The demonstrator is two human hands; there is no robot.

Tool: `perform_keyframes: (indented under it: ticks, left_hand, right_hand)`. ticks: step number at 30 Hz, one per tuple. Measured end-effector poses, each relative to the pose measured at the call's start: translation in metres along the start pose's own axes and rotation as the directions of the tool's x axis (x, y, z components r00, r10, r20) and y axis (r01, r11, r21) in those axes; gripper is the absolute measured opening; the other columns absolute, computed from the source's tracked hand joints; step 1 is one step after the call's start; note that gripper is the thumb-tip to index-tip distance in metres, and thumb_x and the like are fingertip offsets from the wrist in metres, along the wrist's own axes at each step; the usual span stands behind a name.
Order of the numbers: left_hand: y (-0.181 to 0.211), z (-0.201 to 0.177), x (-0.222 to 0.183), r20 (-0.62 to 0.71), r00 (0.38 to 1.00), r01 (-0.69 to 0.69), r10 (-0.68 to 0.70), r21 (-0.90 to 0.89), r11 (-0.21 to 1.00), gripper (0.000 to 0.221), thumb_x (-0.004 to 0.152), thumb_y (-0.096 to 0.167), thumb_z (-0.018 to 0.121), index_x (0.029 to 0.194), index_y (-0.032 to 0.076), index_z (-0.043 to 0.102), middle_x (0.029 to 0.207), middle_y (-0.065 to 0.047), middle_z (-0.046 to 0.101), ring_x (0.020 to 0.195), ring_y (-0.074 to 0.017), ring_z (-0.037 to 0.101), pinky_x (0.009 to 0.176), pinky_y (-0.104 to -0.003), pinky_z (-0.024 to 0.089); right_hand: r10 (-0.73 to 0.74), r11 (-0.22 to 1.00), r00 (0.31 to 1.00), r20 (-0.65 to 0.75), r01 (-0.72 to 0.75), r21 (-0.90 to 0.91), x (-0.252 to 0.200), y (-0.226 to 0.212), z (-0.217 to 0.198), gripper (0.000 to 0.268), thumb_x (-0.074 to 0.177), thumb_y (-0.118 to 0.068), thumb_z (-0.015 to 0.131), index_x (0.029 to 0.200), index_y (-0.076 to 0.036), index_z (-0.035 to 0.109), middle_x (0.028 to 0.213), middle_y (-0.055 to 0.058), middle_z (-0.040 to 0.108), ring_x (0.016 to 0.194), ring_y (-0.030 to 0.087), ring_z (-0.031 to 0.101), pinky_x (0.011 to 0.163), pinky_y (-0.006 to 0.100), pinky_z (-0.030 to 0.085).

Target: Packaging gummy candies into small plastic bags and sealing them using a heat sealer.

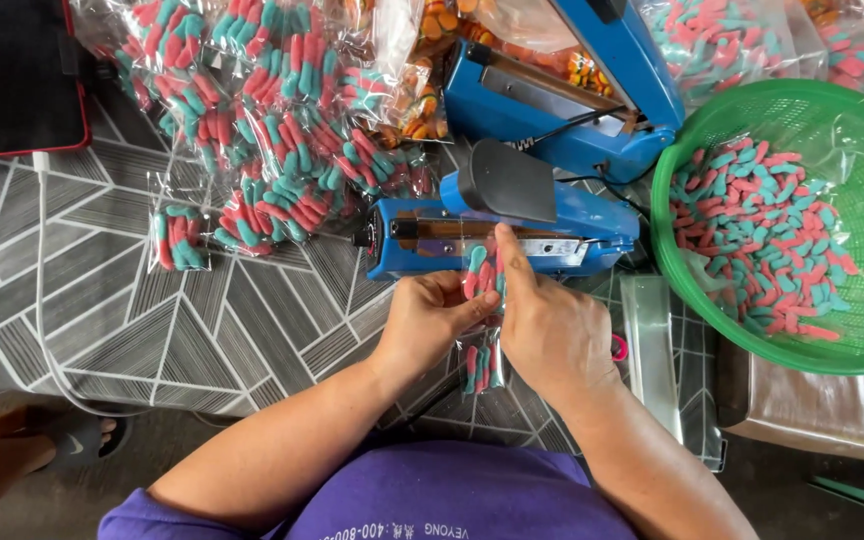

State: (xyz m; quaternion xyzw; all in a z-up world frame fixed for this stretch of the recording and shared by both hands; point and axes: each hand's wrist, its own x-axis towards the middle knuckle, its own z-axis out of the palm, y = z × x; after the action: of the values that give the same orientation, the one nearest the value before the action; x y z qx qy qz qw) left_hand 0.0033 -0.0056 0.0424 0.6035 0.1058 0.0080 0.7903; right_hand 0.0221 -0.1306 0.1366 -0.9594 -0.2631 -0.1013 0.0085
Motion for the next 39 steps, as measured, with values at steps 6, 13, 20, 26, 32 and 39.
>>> perform_keyframes:
  ticks: [6,13,20,26,32,39]
  left_hand:
    - [0.002,-0.006,0.001,0.057,0.996,0.074,-0.070,-0.058,0.996,0.017,0.084,0.012,0.085,0.081,-0.003,0.077,0.058,-0.010,0.070,0.056,-0.0090,0.064,0.056,-0.020,0.052]
    - [-0.004,-0.008,0.005,0.046,0.998,0.028,-0.030,0.048,0.998,0.018,0.083,0.018,0.087,0.079,0.002,0.079,0.056,-0.009,0.069,0.057,-0.0064,0.055,0.054,-0.022,0.050]
    - [0.011,0.002,-0.001,0.054,0.999,-0.005,0.007,-0.024,1.000,0.026,0.081,0.015,0.087,0.072,-0.002,0.071,0.050,-0.012,0.064,0.058,-0.0088,0.053,0.054,-0.022,0.046]
    - [0.046,0.003,-0.013,0.063,0.997,0.049,-0.043,-0.111,0.993,0.019,0.082,0.008,0.087,0.080,-0.005,0.073,0.060,-0.013,0.070,0.061,-0.0120,0.067,0.056,-0.022,0.054]
    - [0.053,0.004,-0.013,0.089,0.996,0.024,-0.014,-0.118,0.993,0.019,0.083,0.006,0.085,0.087,-0.007,0.072,0.064,-0.019,0.072,0.066,-0.0149,0.069,0.056,-0.029,0.060]
    - [0.041,-0.005,-0.035,0.182,0.983,0.005,-0.020,0.082,0.997,0.036,0.083,0.010,0.085,0.113,-0.006,0.073,0.074,-0.024,0.077,0.053,-0.0161,0.069,0.053,-0.029,0.062]
  right_hand:
    - [-0.013,1.000,0.993,0.116,0.011,0.019,0.011,-0.014,0.001,0.058,0.097,-0.012,0.051,0.155,-0.018,0.051,0.060,0.010,0.071,0.048,0.029,0.070,0.051,0.041,0.058]
    - [-0.028,0.999,0.994,0.110,0.031,-0.028,0.013,-0.020,0.009,0.063,0.095,-0.016,0.051,0.158,-0.024,0.046,0.065,0.007,0.071,0.050,0.026,0.069,0.047,0.041,0.058]
    - [0.066,0.998,0.998,-0.012,-0.066,-0.003,0.001,0.002,0.006,0.055,0.098,-0.014,0.049,0.151,-0.027,0.057,0.061,0.006,0.070,0.047,0.026,0.067,0.049,0.039,0.057]
    - [0.111,0.993,0.990,-0.085,-0.113,-0.019,-0.010,0.025,-0.002,0.049,0.096,-0.016,0.054,0.142,-0.026,0.065,0.068,0.009,0.073,0.048,0.029,0.068,0.049,0.045,0.057]
    - [0.197,0.976,0.977,-0.087,-0.204,-0.077,-0.071,0.100,0.034,0.011,0.094,-0.038,0.071,0.103,-0.034,0.076,0.097,-0.010,0.073,0.079,0.020,0.073,0.067,0.039,0.061]
    - [0.266,0.962,0.876,0.403,-0.269,-0.050,-0.125,0.145,0.050,0.030,0.090,-0.025,0.069,0.120,-0.027,0.071,0.116,-0.003,0.071,0.113,0.024,0.069,0.091,0.037,0.060]
